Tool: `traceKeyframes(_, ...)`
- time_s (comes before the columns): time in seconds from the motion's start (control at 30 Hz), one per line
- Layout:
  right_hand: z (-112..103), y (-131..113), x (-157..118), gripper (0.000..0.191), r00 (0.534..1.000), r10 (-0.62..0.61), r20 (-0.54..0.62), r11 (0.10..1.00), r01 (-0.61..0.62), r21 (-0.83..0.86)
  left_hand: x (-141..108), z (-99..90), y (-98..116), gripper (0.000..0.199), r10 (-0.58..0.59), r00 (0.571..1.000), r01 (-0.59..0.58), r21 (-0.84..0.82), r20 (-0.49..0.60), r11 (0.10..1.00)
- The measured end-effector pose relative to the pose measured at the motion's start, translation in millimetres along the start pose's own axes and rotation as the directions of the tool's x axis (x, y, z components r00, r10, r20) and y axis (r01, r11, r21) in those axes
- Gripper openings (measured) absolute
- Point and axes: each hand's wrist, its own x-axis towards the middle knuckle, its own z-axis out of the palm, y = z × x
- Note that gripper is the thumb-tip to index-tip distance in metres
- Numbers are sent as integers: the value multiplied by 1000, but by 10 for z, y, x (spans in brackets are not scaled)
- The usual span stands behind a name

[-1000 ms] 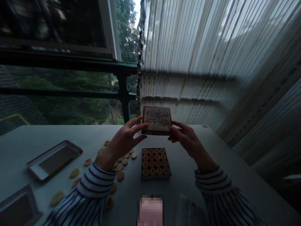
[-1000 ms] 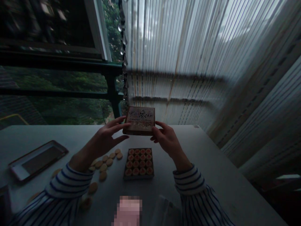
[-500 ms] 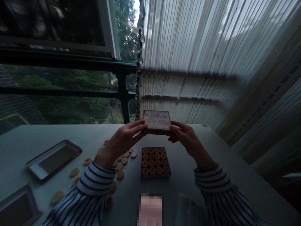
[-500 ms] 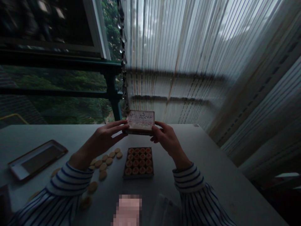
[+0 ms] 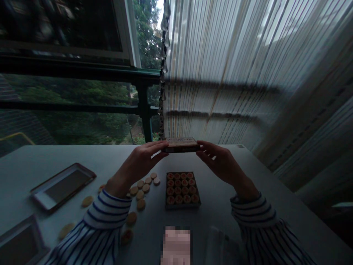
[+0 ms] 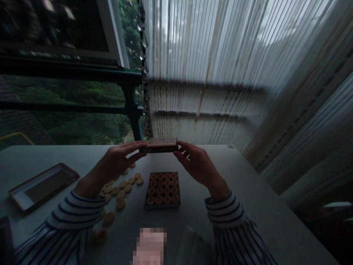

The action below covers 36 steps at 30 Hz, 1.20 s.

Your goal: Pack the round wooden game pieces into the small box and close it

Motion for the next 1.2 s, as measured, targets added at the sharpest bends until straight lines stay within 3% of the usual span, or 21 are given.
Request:
traceKeyframes(0.17, -69, -6, -11, 35, 996, -84, 29, 991, 86, -101, 2, -15, 6, 33, -27, 999, 27, -29, 25, 999)
traceKeyframes(0.53, -159, 13, 62, 29, 992, -110, 65, 986, 117, -122, -6, -26, 66, 32, -138, 989, 140, -51, 44, 989)
traceKeyframes(0.8, -109, 111, 52, 27, 990, -104, 95, 984, 117, -137, -6, -8, 99, 30, -172, 982, 177, -51, 80, 983)
traceKeyframes(1.2, -22, 189, 49, 27, 994, -78, 79, 987, 88, -135, 3, 23, 70, 31, -200, 980, 199, 62, 8, 978)
